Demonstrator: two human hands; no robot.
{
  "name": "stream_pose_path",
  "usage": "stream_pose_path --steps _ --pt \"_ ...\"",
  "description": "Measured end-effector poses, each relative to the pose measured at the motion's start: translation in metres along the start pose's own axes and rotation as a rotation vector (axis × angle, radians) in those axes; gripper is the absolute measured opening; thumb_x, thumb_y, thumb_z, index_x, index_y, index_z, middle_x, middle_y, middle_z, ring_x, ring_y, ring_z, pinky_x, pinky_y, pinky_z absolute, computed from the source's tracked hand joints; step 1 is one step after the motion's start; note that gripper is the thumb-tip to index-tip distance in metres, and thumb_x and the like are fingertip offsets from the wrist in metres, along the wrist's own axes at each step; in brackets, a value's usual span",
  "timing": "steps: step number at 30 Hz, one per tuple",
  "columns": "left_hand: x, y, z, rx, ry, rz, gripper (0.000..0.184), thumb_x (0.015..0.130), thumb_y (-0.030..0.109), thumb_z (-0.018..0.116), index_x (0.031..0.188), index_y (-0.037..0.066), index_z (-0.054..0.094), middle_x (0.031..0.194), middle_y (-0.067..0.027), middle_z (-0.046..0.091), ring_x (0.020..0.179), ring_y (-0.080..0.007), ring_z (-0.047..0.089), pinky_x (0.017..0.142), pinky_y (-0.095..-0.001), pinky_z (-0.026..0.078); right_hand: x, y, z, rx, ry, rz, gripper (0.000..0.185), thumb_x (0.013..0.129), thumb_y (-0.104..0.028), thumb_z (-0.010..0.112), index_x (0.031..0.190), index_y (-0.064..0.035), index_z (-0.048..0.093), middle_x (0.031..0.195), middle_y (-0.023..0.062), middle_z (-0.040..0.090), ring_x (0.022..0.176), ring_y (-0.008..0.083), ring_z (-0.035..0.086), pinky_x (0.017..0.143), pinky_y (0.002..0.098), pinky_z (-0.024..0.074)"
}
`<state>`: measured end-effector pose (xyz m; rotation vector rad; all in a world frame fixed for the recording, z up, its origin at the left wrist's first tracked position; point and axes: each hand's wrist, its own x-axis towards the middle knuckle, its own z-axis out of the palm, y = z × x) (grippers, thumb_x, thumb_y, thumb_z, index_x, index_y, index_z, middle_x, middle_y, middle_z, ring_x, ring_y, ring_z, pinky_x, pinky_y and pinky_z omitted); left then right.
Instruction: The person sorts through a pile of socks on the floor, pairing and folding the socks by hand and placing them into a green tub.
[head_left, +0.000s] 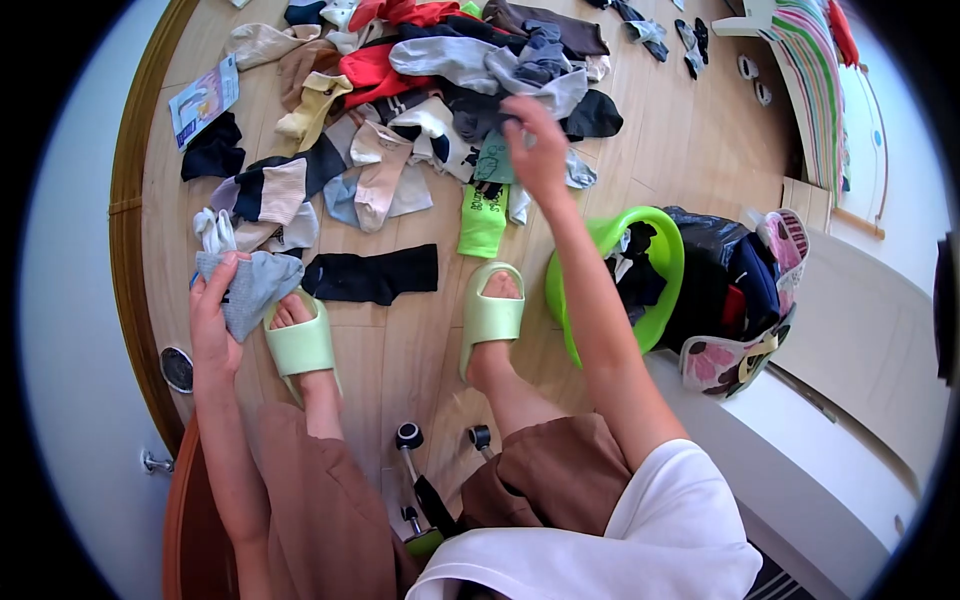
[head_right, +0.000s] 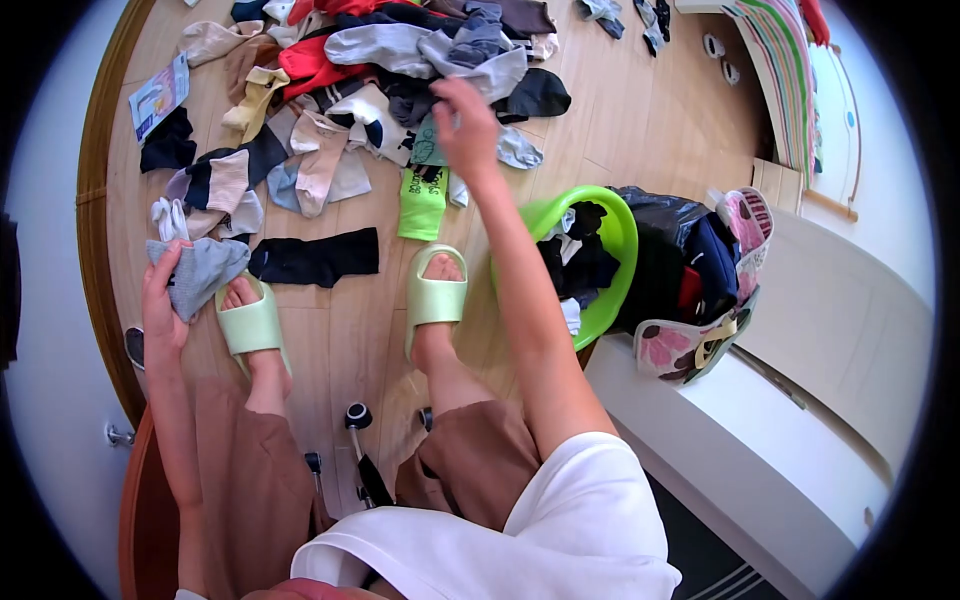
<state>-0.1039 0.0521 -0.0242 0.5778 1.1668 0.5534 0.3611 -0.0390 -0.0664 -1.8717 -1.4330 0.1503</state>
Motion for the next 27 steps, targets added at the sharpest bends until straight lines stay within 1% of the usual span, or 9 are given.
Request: stream_pose_path --steps 4,9,12,16,18,22,23,24,27 --pt "-0.001 0.005 0.013 -0.022 -0.045 0.001 0.020 0.099 0.022 0.063 0.107 0.004 0.067 0.104 -0.0054 0.069 0.096 -0.0146 0.066 0.089 -0.0302 0.051 -0.020 -0.008 0.018 -0.069 -0.129 -0.034 0.014 0.084 -0.003 0.069 0.097 -0.0069 0.074 0.125 0.0157 0.067 0.109 0.0340 0.065 0.092 0.0415 0.0532" --pt "-0.009 0.016 0.058 -0.056 -0.182 -0.010 0.019 0.099 0.022 0.063 0.106 0.005 0.068 0.103 -0.0023 0.067 0.098 -0.0122 0.064 0.090 -0.0284 0.049 0.004 0.000 0.000 -0.370 0.233 0.077 0.048 0.074 -0.005 0.077 0.119 -0.0130 0.063 0.120 0.0146 0.062 0.119 0.0386 0.051 0.106 0.0456 0.0383" --pt "-0.009 0.029 0.096 -0.083 -0.284 0.016 0.019 0.100 0.024 0.063 0.107 0.007 0.067 0.107 -0.0014 0.065 0.102 -0.0116 0.061 0.091 -0.0278 0.048 0.017 0.020 -0.003 -0.575 0.290 0.194 0.051 0.072 -0.010 0.079 0.120 -0.0152 0.063 0.126 0.0174 0.059 0.123 0.0397 0.047 0.104 0.0510 0.0380" --pt "0.014 0.043 0.127 -0.093 -0.261 0.097 0.028 0.100 0.024 0.063 0.122 0.007 0.063 0.114 -0.0028 0.062 0.107 -0.0132 0.059 0.094 -0.0293 0.047 0.025 0.052 -0.016 -0.470 0.230 0.084 0.027 0.073 -0.012 0.077 0.099 -0.0115 0.068 0.127 0.0178 0.060 0.122 0.0386 0.048 0.102 0.0499 0.0389" --pt "0.028 0.049 0.142 0.027 -0.193 0.239 0.036 0.100 0.024 0.064 0.131 0.007 0.059 0.114 -0.0033 0.062 0.107 -0.0139 0.059 0.096 -0.0307 0.047 0.028 0.043 -0.021 -0.371 0.236 0.026 0.020 0.074 -0.010 0.075 0.091 -0.0089 0.065 0.119 0.0162 0.064 0.117 0.0369 0.053 0.100 0.0472 0.0406" --pt "0.049 0.019 0.123 0.917 0.144 0.795 0.054 0.092 0.021 0.071 0.140 0.007 0.052 0.123 -0.0090 0.060 0.115 -0.0177 0.059 0.100 -0.0341 0.046 0.035 -0.013 -0.026 -0.095 0.271 -0.054 0.015 0.075 -0.007 0.072 0.084 -0.0054 0.059 0.101 0.0143 0.070 0.102 0.0343 0.061 0.091 0.0420 0.0462" --pt "0.047 0.014 0.120 0.757 -0.020 0.695 0.060 0.088 0.020 0.075 0.141 0.008 0.051 0.130 -0.0114 0.058 0.123 -0.0199 0.055 0.104 -0.0367 0.044 0.033 -0.030 -0.022 0.061 0.268 0.037 0.015 0.081 -0.007 0.071 0.082 -0.0050 0.056 0.087 0.0088 0.068 0.084 0.0214 0.063 0.076 0.0326 0.0487" --pt "0.046 0.008 0.120 0.742 -0.129 0.647 0.062 0.086 0.021 0.076 0.141 0.008 0.051 0.131 -0.0114 0.057 0.125 -0.0210 0.054 0.105 -0.0371 0.043 0.028 -0.047 -0.020 0.435 0.156 0.353 0.016 0.086 -0.009 0.069 0.080 -0.0070 0.054 0.076 -0.0008 0.058 0.069 0.0062 0.052 0.060 0.0226 0.0410" --pt "0.032 0.000 0.135 0.746 -0.365 0.602 0.071 0.084 0.023 0.079 0.144 0.006 0.046 0.138 -0.0128 0.054 0.132 -0.0239 0.050 0.111 -0.0388 0.039 0.026 -0.091 0.001 1.068 0.144 0.639 0.016 0.090 -0.009 0.064 0.080 -0.0116 0.053 0.070 -0.0085 0.046 0.060 0.0009 0.039 0.051 0.0215 0.0303"
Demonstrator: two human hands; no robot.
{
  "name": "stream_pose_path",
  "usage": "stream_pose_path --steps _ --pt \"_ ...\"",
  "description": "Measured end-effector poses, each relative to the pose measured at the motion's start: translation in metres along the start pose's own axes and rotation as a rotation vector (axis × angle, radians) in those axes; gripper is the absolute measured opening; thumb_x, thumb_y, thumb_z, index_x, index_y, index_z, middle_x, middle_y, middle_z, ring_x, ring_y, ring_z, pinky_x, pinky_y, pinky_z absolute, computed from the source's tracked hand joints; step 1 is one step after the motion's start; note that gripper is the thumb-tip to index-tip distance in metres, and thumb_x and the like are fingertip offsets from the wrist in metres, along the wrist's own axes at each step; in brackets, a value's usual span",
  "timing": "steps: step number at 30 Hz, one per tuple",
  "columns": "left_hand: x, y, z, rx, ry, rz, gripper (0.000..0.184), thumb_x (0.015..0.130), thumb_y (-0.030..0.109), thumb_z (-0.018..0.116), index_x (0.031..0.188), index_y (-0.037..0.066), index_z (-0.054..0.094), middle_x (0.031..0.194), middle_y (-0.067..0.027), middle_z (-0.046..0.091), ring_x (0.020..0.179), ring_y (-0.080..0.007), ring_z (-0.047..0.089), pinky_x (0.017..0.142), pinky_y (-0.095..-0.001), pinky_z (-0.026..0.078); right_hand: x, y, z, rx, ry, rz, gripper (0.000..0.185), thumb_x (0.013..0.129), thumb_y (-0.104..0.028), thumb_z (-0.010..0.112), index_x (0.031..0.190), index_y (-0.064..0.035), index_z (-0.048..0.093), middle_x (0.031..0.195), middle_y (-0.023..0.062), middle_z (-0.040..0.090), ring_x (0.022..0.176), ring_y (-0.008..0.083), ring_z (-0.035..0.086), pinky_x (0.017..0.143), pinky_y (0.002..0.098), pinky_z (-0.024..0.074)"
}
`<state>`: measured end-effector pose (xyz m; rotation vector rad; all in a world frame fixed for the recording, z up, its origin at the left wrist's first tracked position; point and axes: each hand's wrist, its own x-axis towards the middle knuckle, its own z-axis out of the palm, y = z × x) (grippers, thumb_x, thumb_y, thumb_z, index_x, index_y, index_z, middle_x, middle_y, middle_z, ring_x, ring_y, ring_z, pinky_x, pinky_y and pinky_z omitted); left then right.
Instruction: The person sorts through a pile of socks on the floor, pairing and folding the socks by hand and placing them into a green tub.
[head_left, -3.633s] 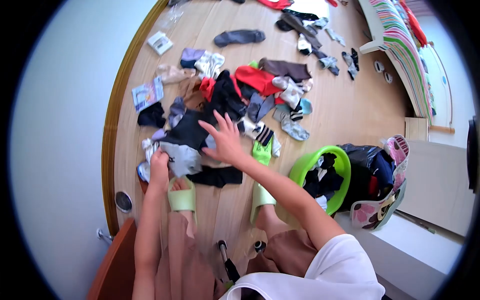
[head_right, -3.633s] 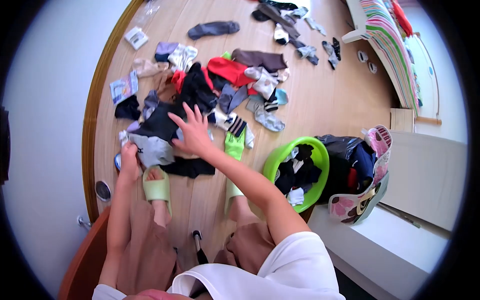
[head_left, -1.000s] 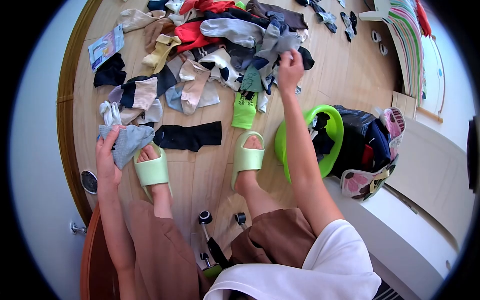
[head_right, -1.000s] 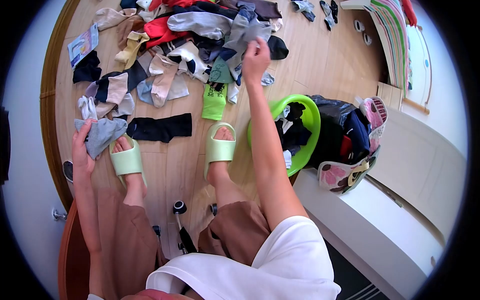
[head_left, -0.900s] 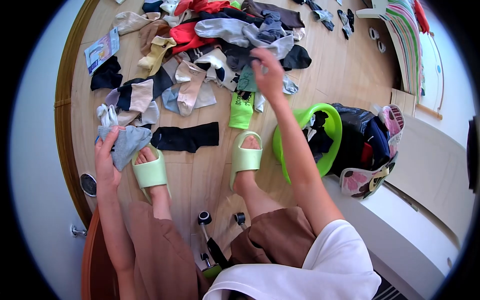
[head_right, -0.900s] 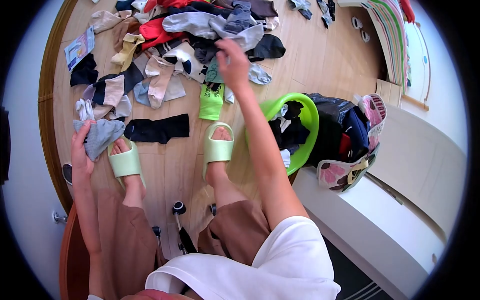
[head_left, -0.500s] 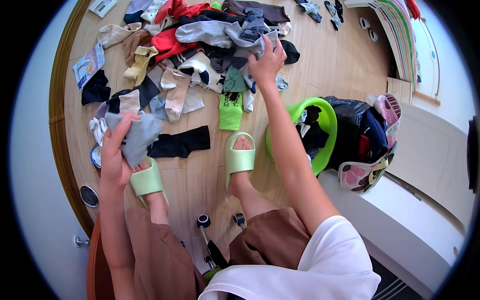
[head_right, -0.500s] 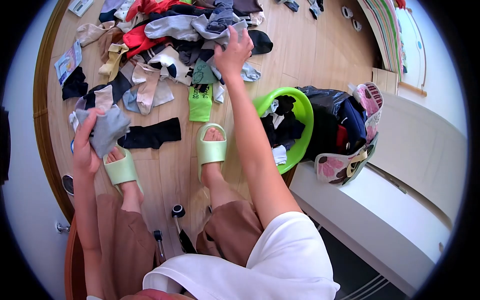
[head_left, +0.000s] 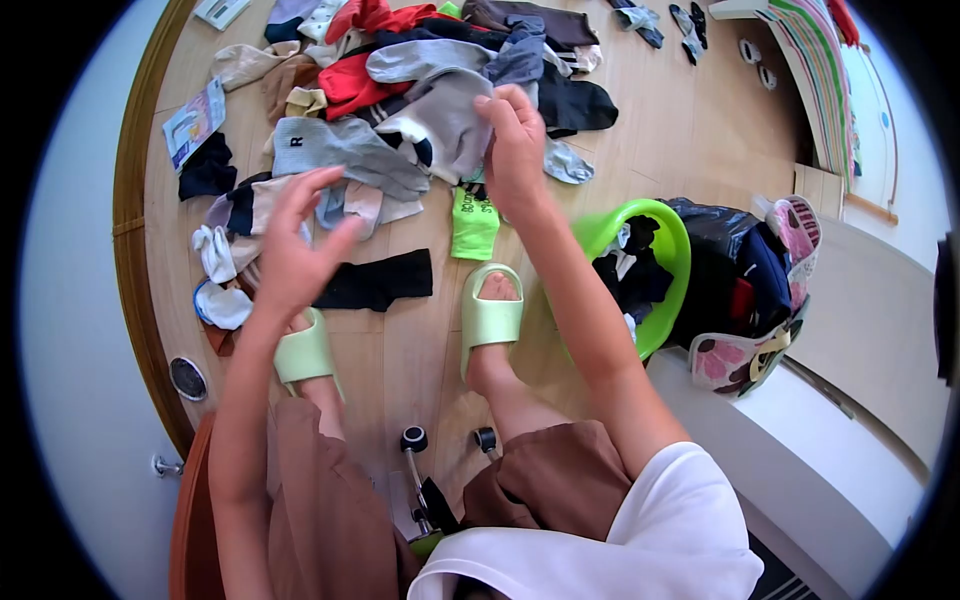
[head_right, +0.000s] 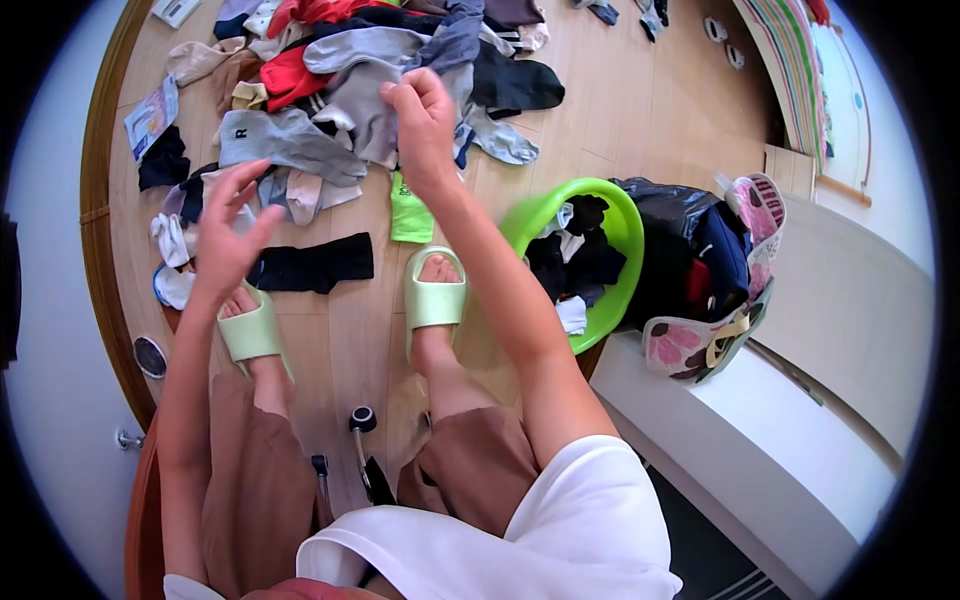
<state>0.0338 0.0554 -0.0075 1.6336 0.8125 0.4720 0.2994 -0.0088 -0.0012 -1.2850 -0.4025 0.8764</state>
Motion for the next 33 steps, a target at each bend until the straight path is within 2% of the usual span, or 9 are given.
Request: stream_pose_path --steps 3,6,9,13,16,22,26,29,33 --pt "-0.002 0.022 0.026 0.033 -0.037 0.085 0.085 0.082 0.024 0.081 0.150 0.003 0.036 0.145 -0.0163 0.049 0.139 -0.0257 0.044 0.117 -0.0404 0.033 -0.018 0.012 0.034 0.338 0.026 0.412 0.009 0.093 -0.015 0.060 0.085 -0.0109 0.057 0.079 -0.0020 0.059 0.069 0.0083 0.055 0.060 0.0262 0.0450" --pt "-0.004 0.032 0.039 -0.090 -0.003 0.015 0.091 0.079 0.021 0.083 0.150 -0.002 0.031 0.144 -0.0185 0.051 0.136 -0.0248 0.048 0.115 -0.0400 0.035 -0.040 -0.003 0.063 0.433 0.008 0.519 0.010 0.094 -0.014 0.056 0.100 -0.0060 0.055 0.096 0.0064 0.065 0.086 0.0170 0.065 0.079 0.0364 0.0547" --pt "-0.002 0.022 0.039 -0.135 0.026 -0.046 0.087 0.077 0.017 0.083 0.146 -0.003 0.035 0.127 -0.0179 0.062 0.118 -0.0260 0.061 0.102 -0.0369 0.044 -0.042 0.003 0.066 0.427 -0.015 0.531 0.031 0.095 -0.025 0.059 0.113 0.0003 0.060 0.105 0.0101 0.070 0.097 0.0224 0.067 0.094 0.0368 0.0516" --pt "-0.005 0.012 0.031 -0.106 -0.096 -0.123 0.056 0.086 0.013 0.075 0.133 -0.005 0.050 0.114 -0.0123 0.068 0.107 -0.0188 0.065 0.097 -0.0328 0.047 -0.048 0.018 0.070 0.468 0.002 0.556 0.033 0.092 -0.019 0.064 0.117 0.0019 0.055 0.113 0.0115 0.065 0.102 0.0227 0.064 0.096 0.0375 0.0512" --pt "-0.013 -0.004 0.028 -0.410 -0.107 -0.266 0.041 0.093 0.013 0.068 0.128 -0.003 0.056 0.111 -0.0074 0.069 0.101 -0.0134 0.064 0.093 -0.0291 0.048 -0.039 0.018 0.061 0.550 -0.043 0.628 0.035 0.089 -0.017 0.066 0.117 0.0005 0.055 0.113 0.0106 0.064 0.106 0.0241 0.062 0.100 0.0427 0.0477" --pt "-0.020 -0.023 -0.011 -0.695 0.032 -0.337 0.025 0.099 0.017 0.064 0.119 0.003 0.059 0.110 -0.0038 0.068 0.095 -0.0080 0.062 0.087 -0.0265 0.050 -0.029 0.007 0.041 0.536 -0.005 0.649 0.038 0.086 -0.016 0.066 0.124 -0.0154 0.061 0.120 0.0062 0.065 0.113 0.0223 0.060 0.101 0.0447 0.0446" --pt "-0.019 -0.048 -0.038 -0.615 0.199 -0.290 0.023 0.099 0.021 0.066 0.113 0.004 0.060 0.104 -0.0018 0.068 0.090 -0.0064 0.062 0.084 -0.0241 0.050 -0.023 0.040 0.023 0.487 -0.074 0.669 0.033 0.089 -0.007 0.062 0.122 -0.0094 0.062 0.118 0.0080 0.066 0.107 0.0198 0.062 0.094 0.0394 0.0483" --pt "-0.014 -0.087 -0.053 -0.308 0.336 -0.314 0.029 0.097 0.024 0.069 0.114 0.002 0.060 0.103 -0.0027 0.067 0.089 -0.0079 0.061 0.082 -0.0223 0.049 -0.015 0.067 0.014 -0.159 -0.001 0.426 0.026 0.089 -0.004 0.062 0.115 -0.0043 0.064 0.114 0.0078 0.066 0.101 0.0166 0.063 0.088 0.0372 0.0496" --pt "-0.019 -0.119 -0.058 0.118 0.458 -0.357 0.032 0.096 0.023 0.069 0.117 0.001 0.060 0.104 -0.0053 0.065 0.092 -0.0126 0.062 0.083 -0.0256 0.051 0.017 0.085 -0.007 -0.994 -0.077 -0.487 0.033 0.078 -0.001 0.069 0.110 -0.0086 0.070 0.117 0.0144 0.062 0.110 0.0295 0.057 0.094 0.0404 0.0461"
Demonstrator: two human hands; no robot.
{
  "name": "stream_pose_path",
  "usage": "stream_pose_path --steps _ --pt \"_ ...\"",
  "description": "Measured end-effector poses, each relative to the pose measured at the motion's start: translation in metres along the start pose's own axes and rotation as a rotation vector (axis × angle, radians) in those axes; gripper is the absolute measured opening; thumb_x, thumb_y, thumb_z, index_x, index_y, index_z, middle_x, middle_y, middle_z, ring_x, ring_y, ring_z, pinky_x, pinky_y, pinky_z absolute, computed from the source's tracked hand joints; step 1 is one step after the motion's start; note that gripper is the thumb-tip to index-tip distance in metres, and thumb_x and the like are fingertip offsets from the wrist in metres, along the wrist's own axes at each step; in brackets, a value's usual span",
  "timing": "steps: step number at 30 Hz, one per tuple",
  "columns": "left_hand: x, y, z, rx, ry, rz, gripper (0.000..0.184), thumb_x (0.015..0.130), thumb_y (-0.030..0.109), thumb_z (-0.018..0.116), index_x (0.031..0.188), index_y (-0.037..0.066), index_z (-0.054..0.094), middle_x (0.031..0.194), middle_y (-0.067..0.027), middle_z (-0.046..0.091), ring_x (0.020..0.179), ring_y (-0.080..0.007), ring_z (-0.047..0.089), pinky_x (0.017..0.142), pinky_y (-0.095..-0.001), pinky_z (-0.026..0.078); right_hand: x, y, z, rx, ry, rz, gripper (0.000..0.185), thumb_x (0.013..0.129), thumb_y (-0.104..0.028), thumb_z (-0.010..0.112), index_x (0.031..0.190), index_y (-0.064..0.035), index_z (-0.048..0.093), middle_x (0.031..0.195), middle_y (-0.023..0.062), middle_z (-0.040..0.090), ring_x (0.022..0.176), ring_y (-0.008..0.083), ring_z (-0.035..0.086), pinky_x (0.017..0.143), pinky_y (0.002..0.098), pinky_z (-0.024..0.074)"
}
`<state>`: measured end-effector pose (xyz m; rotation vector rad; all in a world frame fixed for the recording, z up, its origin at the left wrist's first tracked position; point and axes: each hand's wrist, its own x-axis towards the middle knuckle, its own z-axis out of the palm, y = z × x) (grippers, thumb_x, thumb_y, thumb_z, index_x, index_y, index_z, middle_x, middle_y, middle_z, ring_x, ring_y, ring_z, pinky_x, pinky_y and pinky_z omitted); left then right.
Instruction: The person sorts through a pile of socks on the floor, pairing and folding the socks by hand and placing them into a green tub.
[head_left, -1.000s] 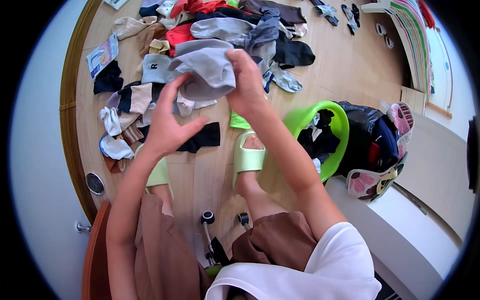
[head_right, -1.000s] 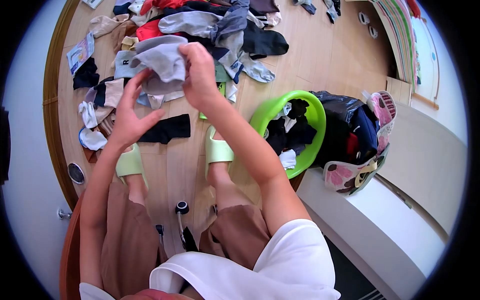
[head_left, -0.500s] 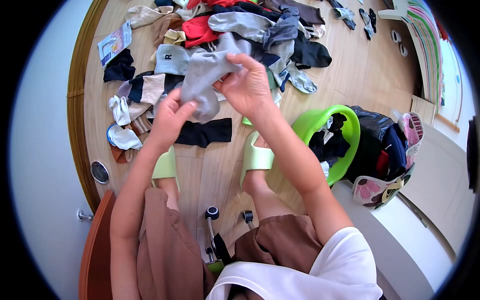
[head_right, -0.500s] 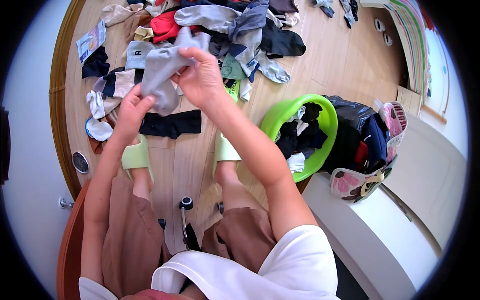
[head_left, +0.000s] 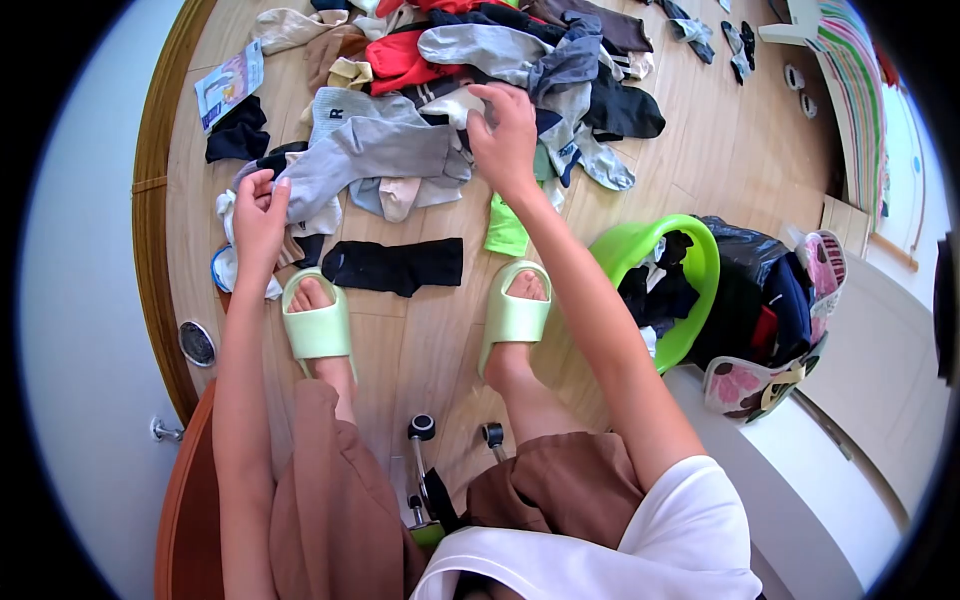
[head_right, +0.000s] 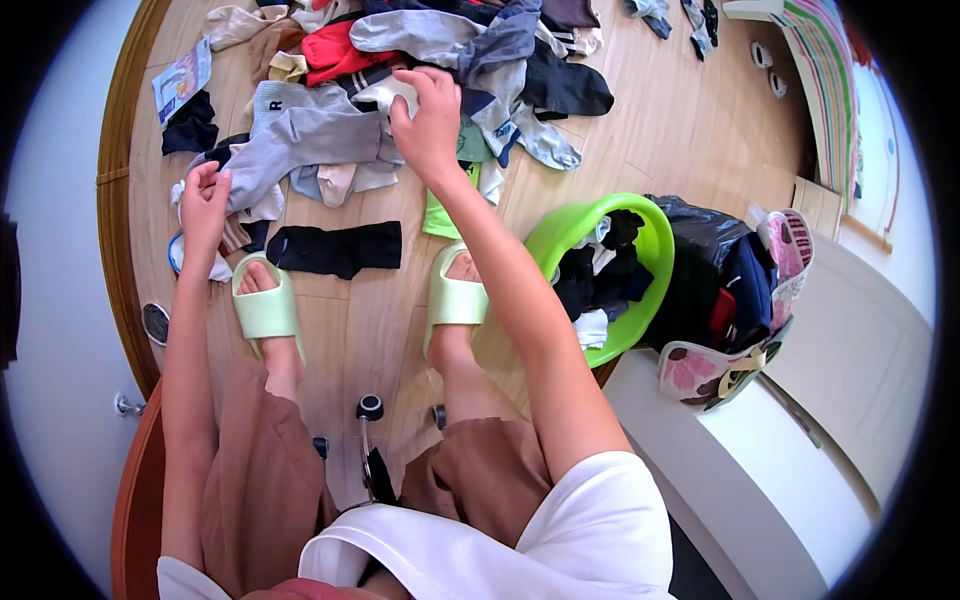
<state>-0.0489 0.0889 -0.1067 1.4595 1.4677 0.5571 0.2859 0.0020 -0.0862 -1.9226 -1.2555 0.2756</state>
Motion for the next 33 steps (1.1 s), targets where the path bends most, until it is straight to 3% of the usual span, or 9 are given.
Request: stream_pose_path --steps 5,8,10,14,18,22,24,25,33 --pt "-0.011 0.031 0.002 0.289 0.150 0.286 0.027 0.095 0.016 0.067 0.118 0.003 0.062 0.113 -0.0084 0.060 0.104 -0.0182 0.061 0.085 -0.0311 0.053 0.032 0.020 0.010 -0.586 -0.053 -0.285 0.030 0.088 -0.017 0.060 0.117 -0.0101 0.066 0.149 0.0200 0.048 0.141 0.0457 0.036 0.114 0.0667 0.0244" --pt "-0.014 0.051 0.005 0.207 0.130 0.346 0.023 0.094 0.012 0.066 0.116 0.003 0.064 0.116 -0.0088 0.059 0.107 -0.0186 0.060 0.085 -0.0314 0.054 0.050 0.029 0.012 -0.312 -0.006 -0.145 0.030 0.090 -0.014 0.059 0.118 -0.0078 0.065 0.148 0.0189 0.048 0.139 0.0419 0.041 0.112 0.0695 0.0244" --pt "-0.015 0.058 0.009 0.090 0.112 0.363 0.020 0.094 0.010 0.066 0.114 0.003 0.064 0.114 -0.0081 0.059 0.105 -0.0176 0.061 0.085 -0.0307 0.054 0.063 0.002 -0.017 -0.040 0.087 -0.129 0.033 0.091 -0.007 0.058 0.123 -0.0009 0.059 0.127 0.0130 0.064 0.114 0.0322 0.062 0.101 0.0490 0.0468" --pt "-0.024 0.080 0.010 -0.109 -0.043 0.266 0.017 0.096 0.009 0.064 0.112 0.002 0.064 0.107 -0.0055 0.064 0.097 -0.0132 0.063 0.084 -0.0286 0.054 0.087 -0.024 -0.060 0.804 0.227 0.143 0.020 0.093 -0.003 0.068 0.113 -0.0003 0.069 0.096 0.0024 0.072 0.080 0.0080 0.065 0.071 0.0240 0.0513" --pt "-0.032 0.093 0.014 -0.316 -0.181 0.174 0.017 0.099 0.010 0.062 0.112 0.000 0.063 0.102 -0.0045 0.067 0.092 -0.0103 0.065 0.083 -0.0261 0.054 0.101 -0.047 -0.095 1.201 0.183 0.325 0.034 0.091 0.002 0.065 0.124 -0.0050 0.064 0.104 0.0017 0.070 0.090 0.0119 0.066 0.076 0.0277 0.0536" --pt "-0.040 0.105 0.014 -0.425 -0.312 0.043 0.018 0.100 0.010 0.060 0.115 0.000 0.062 0.106 -0.0058 0.067 0.095 -0.0119 0.065 0.083 -0.0270 0.055 0.094 -0.050 -0.088 1.133 0.007 0.440 0.064 0.091 -0.015 0.068 0.150 -0.0105 0.044 0.144 0.0190 0.049 0.133 0.0282 0.049 0.112 0.0356 0.0381" --pt "-0.042 0.107 0.014 -0.450 -0.343 0.038 0.024 0.101 0.012 0.059 0.121 -0.001 0.060 0.111 -0.0075 0.066 0.102 -0.0146 0.065 0.089 -0.0295 0.055 0.077 -0.065 -0.072 1.063 -0.082 0.412 0.060 0.090 -0.010 0.065 0.147 -0.0079 0.046 0.137 0.0181 0.054 0.128 0.0313 0.052 0.108 0.0406 0.0429" --pt "-0.043 0.109 0.015 -0.463 -0.359 0.035 0.027 0.101 0.013 0.059 0.125 -0.001 0.059 0.114 -0.0083 0.066 0.106 -0.0160 0.065 0.092 -0.0307 0.054 0.068 -0.080 -0.065 1.021 -0.053 0.319 0.043 0.089 0.004 0.061 0.131 -0.0055 0.061 0.112 0.0028 0.068 0.092 0.0126 0.066 0.081 0.0287 0.0545" --pt "-0.044 0.112 0.011 -1.172 -0.538 -0.404 0.045 0.098 0.012 0.062 0.141 0.001 0.052 0.132 -0.0093 0.061 0.122 -0.0192 0.058 0.107 -0.0387 0.045 0.017 -0.110 -0.045 0.771 -1.046 0.265 0.046 0.092 -0.007 0.067 0.136 -0.0031 0.055 0.115 0.0048 0.065 0.102 0.0088 0.059 0.090 0.0266 0.0485"
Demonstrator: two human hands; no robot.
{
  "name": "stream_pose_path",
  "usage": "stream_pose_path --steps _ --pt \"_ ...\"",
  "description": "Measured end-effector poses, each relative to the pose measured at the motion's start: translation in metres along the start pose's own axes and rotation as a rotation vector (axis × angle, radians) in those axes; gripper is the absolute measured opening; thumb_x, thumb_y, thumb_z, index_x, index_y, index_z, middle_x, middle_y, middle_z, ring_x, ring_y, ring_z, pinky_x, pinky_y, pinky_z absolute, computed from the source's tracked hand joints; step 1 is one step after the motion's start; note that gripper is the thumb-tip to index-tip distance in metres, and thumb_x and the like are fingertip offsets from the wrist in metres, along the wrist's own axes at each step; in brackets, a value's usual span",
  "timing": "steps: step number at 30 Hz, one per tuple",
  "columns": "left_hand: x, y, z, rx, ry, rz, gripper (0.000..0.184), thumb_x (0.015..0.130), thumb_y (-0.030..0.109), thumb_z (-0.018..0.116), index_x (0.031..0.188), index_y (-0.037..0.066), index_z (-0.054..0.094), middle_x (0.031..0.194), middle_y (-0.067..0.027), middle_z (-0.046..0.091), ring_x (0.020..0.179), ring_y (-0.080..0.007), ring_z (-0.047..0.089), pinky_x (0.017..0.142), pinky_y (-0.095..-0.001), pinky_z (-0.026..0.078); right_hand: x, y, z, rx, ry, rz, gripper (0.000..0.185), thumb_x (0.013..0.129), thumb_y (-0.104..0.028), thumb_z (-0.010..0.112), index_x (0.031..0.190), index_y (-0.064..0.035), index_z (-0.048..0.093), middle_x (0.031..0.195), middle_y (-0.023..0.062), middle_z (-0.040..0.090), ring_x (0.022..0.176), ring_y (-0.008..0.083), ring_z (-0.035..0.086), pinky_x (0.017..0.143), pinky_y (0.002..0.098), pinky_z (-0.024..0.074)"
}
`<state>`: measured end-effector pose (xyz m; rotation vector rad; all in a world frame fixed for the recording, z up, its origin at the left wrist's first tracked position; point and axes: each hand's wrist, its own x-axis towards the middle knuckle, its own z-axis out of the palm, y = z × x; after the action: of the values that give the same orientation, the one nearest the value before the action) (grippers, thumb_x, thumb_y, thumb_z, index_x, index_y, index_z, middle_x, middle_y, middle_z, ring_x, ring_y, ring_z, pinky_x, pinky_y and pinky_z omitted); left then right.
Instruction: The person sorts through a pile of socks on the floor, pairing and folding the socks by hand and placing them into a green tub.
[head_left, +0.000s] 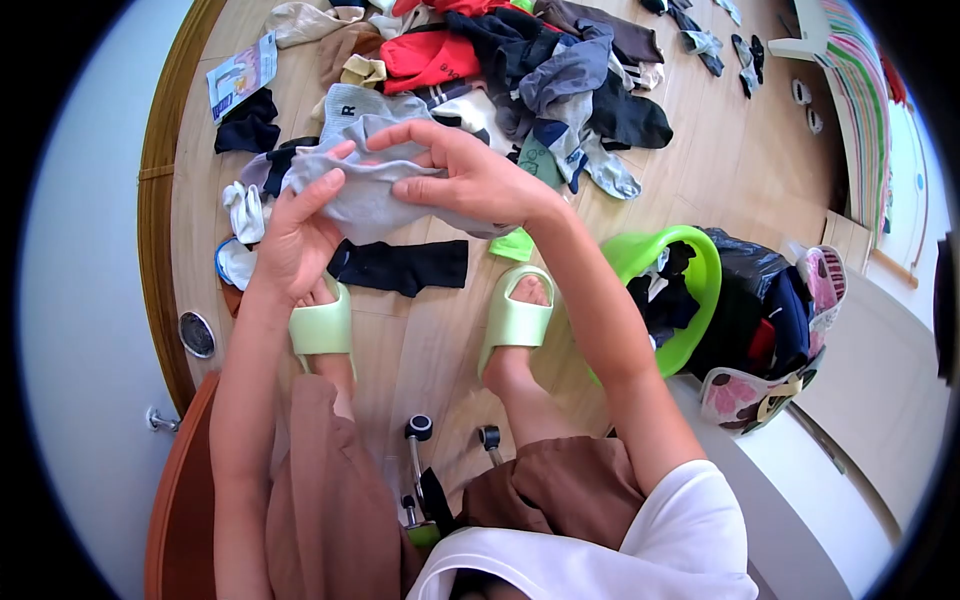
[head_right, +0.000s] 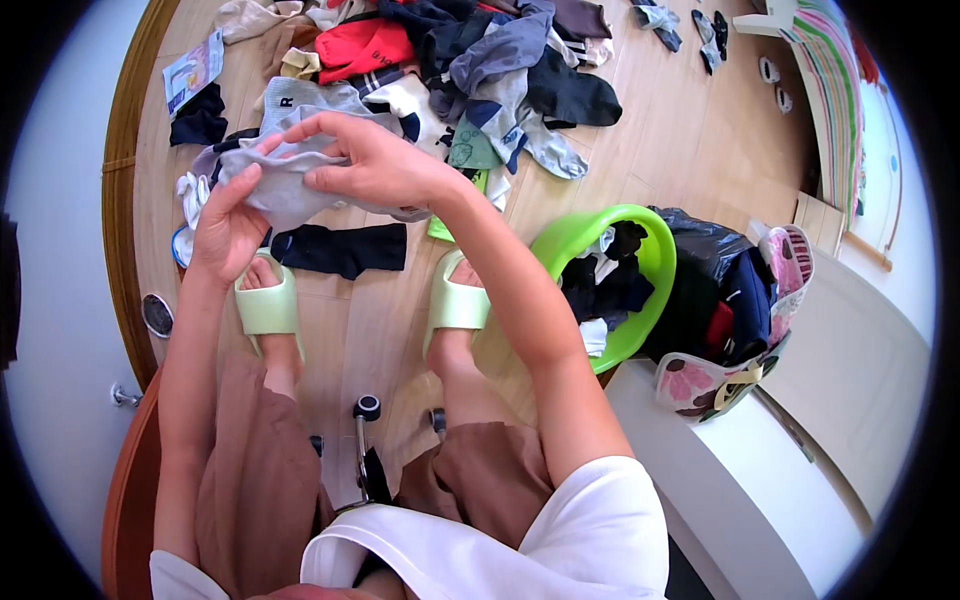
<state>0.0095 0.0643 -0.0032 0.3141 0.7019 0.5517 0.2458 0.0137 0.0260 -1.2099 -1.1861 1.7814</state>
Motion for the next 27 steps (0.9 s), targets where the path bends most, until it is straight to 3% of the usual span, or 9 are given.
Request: stream_pose_path --steps 2,5,9,10,11,16,19,23,27 --pt "0.001 -0.004 -0.010 0.010 0.082 -0.009 0.040 0.095 0.010 0.068 0.133 0.001 0.058 0.128 -0.0079 0.063 0.116 -0.0187 0.062 0.103 -0.0378 0.047 -0.003 0.009 0.000 -0.113 0.028 0.073 0.048 0.089 -0.015 0.074 0.132 -0.0021 0.058 0.109 0.0037 0.067 0.100 0.0077 0.059 0.088 0.0270 0.0486" --pt "0.004 -0.006 -0.036 0.010 0.225 0.014 0.034 0.094 0.009 0.069 0.126 0.001 0.061 0.124 -0.0076 0.065 0.112 -0.0183 0.064 0.101 -0.0378 0.049 -0.008 0.041 -0.019 -0.266 -0.209 0.210 0.048 0.084 -0.023 0.080 0.124 -0.0011 0.064 0.103 0.0006 0.068 0.095 0.0065 0.058 0.086 0.0271 0.0488" --pt "-0.008 -0.007 -0.044 0.201 0.406 0.150 0.028 0.092 0.012 0.073 0.117 0.005 0.062 0.108 -0.0045 0.069 0.101 -0.0180 0.066 0.090 -0.0347 0.053 -0.014 0.068 -0.031 -0.175 -0.165 0.384 0.034 0.090 -0.023 0.076 0.115 -0.0010 0.069 0.099 -0.0034 0.069 0.090 0.0040 0.057 0.081 0.0236 0.0476" --pt "-0.009 -0.007 -0.059 0.304 0.425 0.162 0.027 0.092 0.015 0.074 0.114 0.007 0.060 0.105 -0.0030 0.068 0.097 -0.0164 0.066 0.077 -0.0320 0.053 -0.015 0.071 -0.036 -0.122 -0.115 0.403 0.032 0.092 -0.024 0.074 0.114 -0.0010 0.069 0.099 -0.0043 0.068 0.089 0.0034 0.057 0.079 0.0228 0.0470" --pt "-0.010 -0.011 -0.072 0.316 0.447 0.174 0.027 0.093 0.016 0.074 0.115 0.007 0.060 0.105 -0.0028 0.068 0.096 -0.0160 0.066 0.074 -0.0314 0.053 -0.015 0.075 -0.038 -0.070 -0.063 0.422 0.030 0.093 -0.024 0.072 0.113 -0.0010 0.069 0.098 -0.0051 0.068 0.087 0.0029 0.056 0.077 0.0220 0.0464" --pt "-0.016 -0.006 -0.067 0.300 0.492 0.284 0.030 0.095 0.021 0.073 0.116 0.008 0.059 0.108 -0.0023 0.067 0.096 -0.0149 0.066 0.070 -0.0300 0.052 0.002 0.078 -0.040 -0.193 0.193 0.052 0.027 0.096 -0.028 0.069 0.103 -0.0017 0.069 0.084 -0.0069 0.061 0.076 0.0032 0.050 0.066 0.0238 0.0433" --pt "-0.008 -0.004 -0.071 0.388 0.487 0.335 0.032 0.094 0.024 0.074 0.117 0.007 0.059 0.109 -0.0024 0.067 0.098 -0.0144 0.065 0.073 -0.0296 0.052 0.018 0.075 -0.033 -0.130 0.404 0.074 0.030 0.095 -0.029 0.070 0.101 0.0001 0.069 0.080 -0.0056 0.060 0.074 0.0035 0.050 0.065 0.0240 0.0437" --pt "0.008 -0.008 -0.105 0.482 0.450 0.111 0.031 0.094 0.021 0.074 0.116 0.006 0.059 0.107 -0.0012 0.066 0.095 -0.0088 0.063 0.077 -0.0254 0.051 0.038 0.111 -0.038 -0.527 0.716 0.128 0.029 0.091 -0.025 0.070 0.102 0.0021 0.071 0.082 0.0134 0.072 0.076 0.0230 0.069 0.070 0.0369 0.0516" --pt "0.010 -0.013 -0.111 0.581 0.481 0.175 0.021 0.094 0.019 0.074 0.107 0.007 0.063 0.095 0.0021 0.066 0.083 -0.0048 0.060 0.071 -0.0220 0.049 0.041 0.112 -0.035 -0.493 0.800 0.155 0.027 0.091 -0.023 0.069 0.103 0.0015 0.071 0.089 0.0217 0.072 0.081 0.0349 0.070 0.075 0.0416 0.0527"
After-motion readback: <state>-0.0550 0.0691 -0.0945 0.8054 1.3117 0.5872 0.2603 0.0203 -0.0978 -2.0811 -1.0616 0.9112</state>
